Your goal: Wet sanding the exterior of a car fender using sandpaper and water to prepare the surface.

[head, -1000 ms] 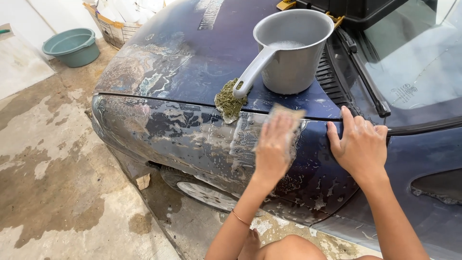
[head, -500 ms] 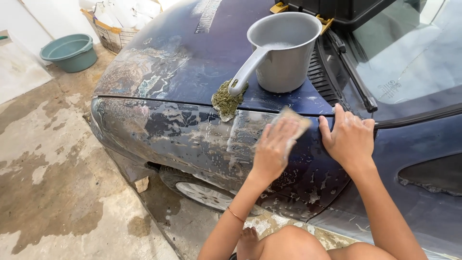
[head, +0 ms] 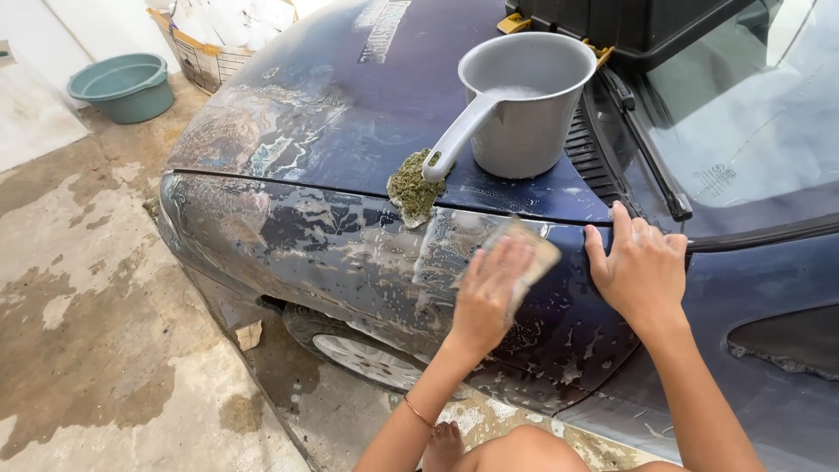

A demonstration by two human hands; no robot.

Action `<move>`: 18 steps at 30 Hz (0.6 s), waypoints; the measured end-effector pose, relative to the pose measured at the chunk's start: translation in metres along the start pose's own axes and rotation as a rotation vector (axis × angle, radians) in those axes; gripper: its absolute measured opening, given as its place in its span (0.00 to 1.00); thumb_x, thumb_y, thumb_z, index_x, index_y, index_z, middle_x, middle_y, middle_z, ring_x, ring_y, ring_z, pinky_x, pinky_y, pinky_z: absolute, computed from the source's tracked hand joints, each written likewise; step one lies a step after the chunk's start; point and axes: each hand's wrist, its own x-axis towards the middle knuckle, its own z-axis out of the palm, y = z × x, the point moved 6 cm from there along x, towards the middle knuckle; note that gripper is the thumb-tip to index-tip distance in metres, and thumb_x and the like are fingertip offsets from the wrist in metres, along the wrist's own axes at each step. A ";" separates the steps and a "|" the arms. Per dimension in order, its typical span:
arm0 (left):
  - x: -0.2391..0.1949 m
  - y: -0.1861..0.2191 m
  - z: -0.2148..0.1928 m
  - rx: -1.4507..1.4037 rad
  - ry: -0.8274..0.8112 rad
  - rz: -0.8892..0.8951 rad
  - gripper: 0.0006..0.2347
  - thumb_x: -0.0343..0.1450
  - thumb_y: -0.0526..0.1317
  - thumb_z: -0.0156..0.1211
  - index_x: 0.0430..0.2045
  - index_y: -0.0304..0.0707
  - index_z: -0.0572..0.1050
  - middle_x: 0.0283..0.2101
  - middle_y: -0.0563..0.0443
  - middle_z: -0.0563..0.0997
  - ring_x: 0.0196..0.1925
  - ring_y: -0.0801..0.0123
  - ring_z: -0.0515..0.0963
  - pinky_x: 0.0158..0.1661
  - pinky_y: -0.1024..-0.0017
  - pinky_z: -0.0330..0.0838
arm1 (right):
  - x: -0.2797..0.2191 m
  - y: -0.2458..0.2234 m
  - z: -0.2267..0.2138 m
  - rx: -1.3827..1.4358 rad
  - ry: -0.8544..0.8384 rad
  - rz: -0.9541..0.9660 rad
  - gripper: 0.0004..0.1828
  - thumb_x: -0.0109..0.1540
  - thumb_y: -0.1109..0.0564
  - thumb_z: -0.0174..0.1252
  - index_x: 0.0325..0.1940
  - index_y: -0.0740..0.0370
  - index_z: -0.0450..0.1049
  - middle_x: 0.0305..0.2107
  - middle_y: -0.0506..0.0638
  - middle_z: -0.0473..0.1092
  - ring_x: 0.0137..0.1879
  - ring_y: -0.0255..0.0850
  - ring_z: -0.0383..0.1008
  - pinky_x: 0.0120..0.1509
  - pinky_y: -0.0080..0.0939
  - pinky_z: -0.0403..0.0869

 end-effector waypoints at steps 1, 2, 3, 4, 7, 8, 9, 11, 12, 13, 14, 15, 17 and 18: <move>0.003 -0.010 0.000 -0.001 0.004 0.002 0.18 0.75 0.35 0.44 0.62 0.43 0.64 0.68 0.49 0.65 0.73 0.60 0.56 0.70 0.56 0.45 | 0.001 -0.001 -0.001 -0.003 0.004 0.000 0.30 0.73 0.33 0.46 0.62 0.55 0.79 0.25 0.47 0.72 0.33 0.43 0.78 0.47 0.45 0.67; 0.006 -0.027 -0.006 -0.022 0.103 -0.128 0.18 0.76 0.35 0.43 0.62 0.41 0.64 0.68 0.48 0.64 0.73 0.60 0.56 0.70 0.56 0.44 | 0.002 -0.001 -0.002 0.001 -0.001 0.004 0.30 0.73 0.33 0.46 0.61 0.55 0.79 0.24 0.46 0.72 0.33 0.42 0.79 0.47 0.45 0.67; 0.006 -0.044 -0.011 -0.045 0.199 -0.260 0.17 0.76 0.35 0.42 0.62 0.40 0.63 0.69 0.48 0.64 0.73 0.60 0.56 0.69 0.56 0.44 | 0.002 -0.001 -0.002 0.004 -0.008 0.008 0.30 0.72 0.33 0.46 0.61 0.55 0.79 0.24 0.46 0.72 0.32 0.42 0.79 0.46 0.45 0.66; 0.008 -0.037 -0.008 -0.049 0.201 -0.259 0.17 0.76 0.35 0.42 0.62 0.40 0.63 0.69 0.48 0.64 0.73 0.60 0.56 0.69 0.56 0.44 | 0.004 0.000 -0.003 0.001 -0.007 0.008 0.30 0.72 0.33 0.46 0.61 0.55 0.79 0.24 0.46 0.72 0.32 0.42 0.79 0.46 0.45 0.66; -0.008 -0.012 -0.001 -0.068 0.251 -0.259 0.18 0.78 0.41 0.35 0.63 0.43 0.62 0.68 0.51 0.64 0.72 0.61 0.57 0.68 0.56 0.45 | 0.004 -0.004 -0.012 0.004 -0.033 -0.002 0.30 0.73 0.33 0.45 0.61 0.55 0.80 0.24 0.46 0.72 0.32 0.42 0.78 0.46 0.44 0.66; -0.018 0.007 0.009 -0.082 0.111 -0.090 0.19 0.76 0.36 0.43 0.64 0.43 0.62 0.70 0.52 0.62 0.73 0.64 0.56 0.71 0.58 0.43 | 0.006 -0.006 -0.021 0.006 -0.056 -0.003 0.26 0.73 0.37 0.49 0.61 0.58 0.77 0.26 0.48 0.73 0.31 0.44 0.75 0.46 0.43 0.65; -0.028 0.026 0.020 -0.097 -0.027 0.081 0.22 0.73 0.32 0.51 0.65 0.43 0.62 0.71 0.54 0.60 0.75 0.66 0.56 0.74 0.61 0.41 | 0.011 -0.009 -0.028 0.007 -0.073 -0.002 0.23 0.74 0.40 0.52 0.60 0.61 0.75 0.28 0.51 0.74 0.29 0.46 0.72 0.46 0.42 0.64; -0.032 0.015 0.017 -0.081 -0.034 0.070 0.22 0.74 0.33 0.54 0.65 0.45 0.62 0.71 0.55 0.59 0.75 0.67 0.55 0.74 0.62 0.40 | 0.009 -0.009 -0.026 0.035 -0.094 -0.001 0.24 0.74 0.41 0.52 0.61 0.63 0.74 0.29 0.52 0.74 0.29 0.46 0.72 0.46 0.42 0.63; -0.033 0.010 0.015 -0.062 -0.031 0.067 0.22 0.74 0.35 0.57 0.65 0.47 0.62 0.71 0.56 0.59 0.75 0.69 0.53 0.74 0.62 0.38 | 0.009 -0.008 -0.027 0.059 -0.101 0.004 0.25 0.75 0.41 0.52 0.62 0.65 0.74 0.30 0.53 0.74 0.30 0.46 0.72 0.47 0.42 0.62; -0.031 0.001 0.013 -0.061 -0.026 0.071 0.22 0.74 0.35 0.57 0.65 0.47 0.62 0.71 0.56 0.59 0.75 0.69 0.53 0.74 0.62 0.38 | 0.008 -0.009 -0.028 0.056 -0.096 0.004 0.25 0.75 0.41 0.52 0.62 0.65 0.74 0.30 0.53 0.74 0.30 0.46 0.72 0.47 0.42 0.62; -0.028 -0.017 0.006 -0.064 0.067 -0.078 0.19 0.77 0.36 0.46 0.65 0.44 0.60 0.71 0.54 0.57 0.76 0.66 0.52 0.75 0.61 0.37 | 0.007 -0.010 -0.031 0.057 -0.094 0.007 0.26 0.74 0.41 0.53 0.62 0.65 0.75 0.30 0.53 0.74 0.30 0.47 0.72 0.47 0.42 0.63; -0.021 -0.036 -0.002 -0.065 0.172 -0.221 0.17 0.79 0.37 0.36 0.65 0.40 0.58 0.72 0.51 0.55 0.76 0.63 0.51 0.76 0.60 0.36 | 0.012 -0.010 -0.033 0.055 -0.078 0.010 0.26 0.74 0.41 0.53 0.63 0.66 0.75 0.30 0.53 0.75 0.31 0.48 0.73 0.47 0.43 0.63; -0.019 -0.034 -0.012 -0.026 0.231 -0.271 0.18 0.77 0.37 0.39 0.65 0.39 0.59 0.71 0.50 0.58 0.75 0.61 0.54 0.75 0.57 0.39 | 0.012 -0.010 -0.034 0.050 -0.070 0.022 0.26 0.73 0.41 0.52 0.63 0.65 0.75 0.30 0.53 0.75 0.30 0.47 0.73 0.47 0.42 0.64; -0.019 -0.035 -0.017 0.008 0.272 -0.333 0.20 0.76 0.36 0.42 0.65 0.39 0.60 0.70 0.49 0.62 0.74 0.59 0.57 0.73 0.55 0.41 | 0.012 -0.010 -0.032 0.050 -0.082 0.035 0.27 0.72 0.41 0.52 0.62 0.65 0.75 0.31 0.53 0.75 0.30 0.47 0.73 0.47 0.42 0.64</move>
